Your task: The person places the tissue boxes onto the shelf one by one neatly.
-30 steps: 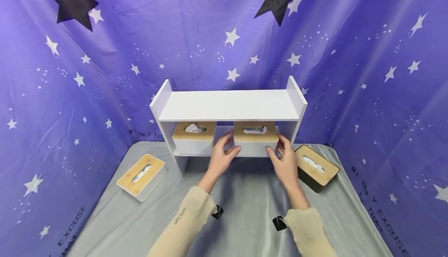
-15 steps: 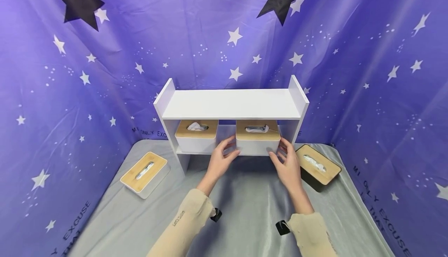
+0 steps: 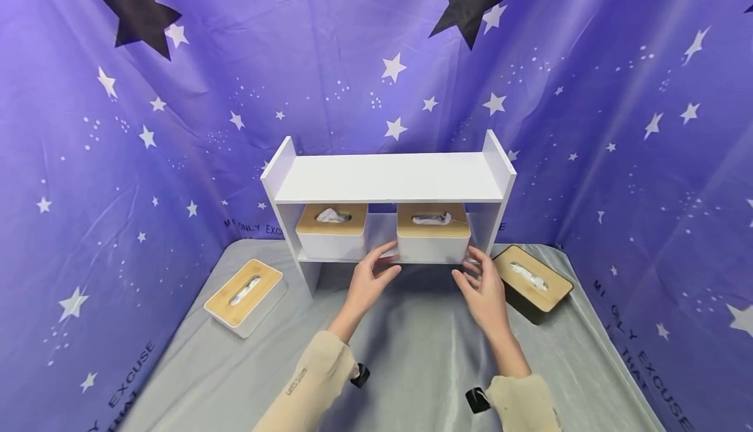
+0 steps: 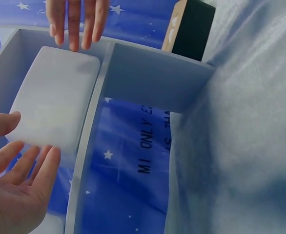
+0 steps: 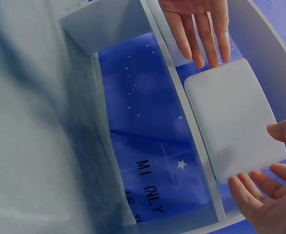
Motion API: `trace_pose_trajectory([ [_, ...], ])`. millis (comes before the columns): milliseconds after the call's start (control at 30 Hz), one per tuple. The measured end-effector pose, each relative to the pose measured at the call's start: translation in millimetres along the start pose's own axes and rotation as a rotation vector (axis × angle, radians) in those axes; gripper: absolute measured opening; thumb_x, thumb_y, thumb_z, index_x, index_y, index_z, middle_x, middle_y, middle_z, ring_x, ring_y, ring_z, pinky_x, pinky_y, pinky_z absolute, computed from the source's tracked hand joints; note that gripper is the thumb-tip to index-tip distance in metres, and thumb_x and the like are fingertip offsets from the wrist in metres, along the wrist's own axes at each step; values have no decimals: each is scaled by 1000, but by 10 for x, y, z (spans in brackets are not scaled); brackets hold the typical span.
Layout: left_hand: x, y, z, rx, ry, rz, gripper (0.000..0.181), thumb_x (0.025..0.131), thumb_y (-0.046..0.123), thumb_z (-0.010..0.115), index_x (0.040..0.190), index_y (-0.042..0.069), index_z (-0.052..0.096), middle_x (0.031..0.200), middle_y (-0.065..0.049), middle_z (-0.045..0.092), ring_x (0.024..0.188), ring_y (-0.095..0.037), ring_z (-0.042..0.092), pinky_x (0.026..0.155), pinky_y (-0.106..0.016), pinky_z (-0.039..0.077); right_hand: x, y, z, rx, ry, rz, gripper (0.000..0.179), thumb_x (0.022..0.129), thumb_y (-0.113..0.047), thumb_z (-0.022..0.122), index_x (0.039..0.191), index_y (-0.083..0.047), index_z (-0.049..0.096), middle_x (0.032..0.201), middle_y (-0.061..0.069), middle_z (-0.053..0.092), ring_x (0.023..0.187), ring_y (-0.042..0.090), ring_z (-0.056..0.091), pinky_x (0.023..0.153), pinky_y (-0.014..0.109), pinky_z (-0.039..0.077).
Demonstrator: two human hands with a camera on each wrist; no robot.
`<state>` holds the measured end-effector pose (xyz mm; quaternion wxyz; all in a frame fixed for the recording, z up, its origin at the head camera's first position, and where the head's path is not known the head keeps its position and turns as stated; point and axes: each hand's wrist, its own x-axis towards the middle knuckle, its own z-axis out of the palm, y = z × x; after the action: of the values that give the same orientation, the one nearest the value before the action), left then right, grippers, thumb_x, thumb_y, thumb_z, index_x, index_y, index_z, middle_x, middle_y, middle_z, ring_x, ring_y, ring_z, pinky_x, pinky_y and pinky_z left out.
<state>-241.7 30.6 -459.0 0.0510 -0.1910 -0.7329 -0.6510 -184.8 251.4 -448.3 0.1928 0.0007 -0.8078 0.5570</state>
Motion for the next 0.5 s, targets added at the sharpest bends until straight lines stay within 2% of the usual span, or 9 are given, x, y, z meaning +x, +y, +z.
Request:
trace_pose_trajectory([
  [67, -32, 56, -23, 2, -14, -3, 47, 92, -1, 65, 138, -2, 56, 139, -24, 57, 121, -42, 61, 99, -45, 56, -27, 22, 14, 11, 3, -21, 55, 95, -5, 65, 144, 6, 42, 139, 28, 51, 104, -18, 53, 84, -4, 43],
  [133, -77, 173, -57, -6, -25, -6, 45, 92, -3, 64, 136, -6, 55, 139, -27, 57, 122, -45, 60, 100, -49, 54, -51, 46, 31, 11, 2, -37, 54, 94, -3, 65, 142, 7, 44, 134, 29, 55, 100, -20, 53, 83, -3, 44],
  [200, -124, 284, -94, -25, -34, -7, 44, 92, -5, 63, 135, -9, 55, 138, -29, 57, 122, -48, 59, 101, -53, 53, -80, 72, 54, 12, 0, -50, 52, 93, -2, 67, 140, 6, 47, 124, 13, 65, 99, -19, 55, 82, -2, 47],
  [267, -153, 299, -115, -34, -32, -9, 43, 91, -7, 63, 133, -11, 55, 136, -30, 58, 121, -50, 58, 101, -54, 52, -113, 87, 83, 20, -12, -53, 48, 93, -3, 67, 137, 6, 50, 116, -2, 67, 98, -16, 58, 82, 0, 49],
  [367, -168, 121, -118, -44, -16, -9, 42, 91, -6, 65, 132, -8, 58, 134, -27, 61, 120, -49, 59, 100, -52, 53, -163, 98, 133, 32, -40, -61, 43, 93, -5, 68, 133, 4, 55, 108, -18, 62, 98, -11, 62, 81, 3, 51],
  [433, -178, -7, -127, -34, -13, -17, 40, 91, -3, 66, 131, -5, 61, 133, -22, 63, 120, -45, 61, 99, -46, 56, -195, 102, 171, 36, -62, -64, 39, 93, -5, 67, 130, 3, 57, 109, -9, 66, 97, -10, 62, 81, 5, 52],
  [500, -214, -66, -162, -30, -13, -19, 39, 91, 1, 67, 130, -1, 63, 132, -19, 65, 118, -41, 63, 97, -38, 58, -222, 114, 219, 41, -79, -64, 36, 94, -4, 67, 128, 3, 58, 111, 3, 68, 96, -10, 62, 80, 6, 53],
])
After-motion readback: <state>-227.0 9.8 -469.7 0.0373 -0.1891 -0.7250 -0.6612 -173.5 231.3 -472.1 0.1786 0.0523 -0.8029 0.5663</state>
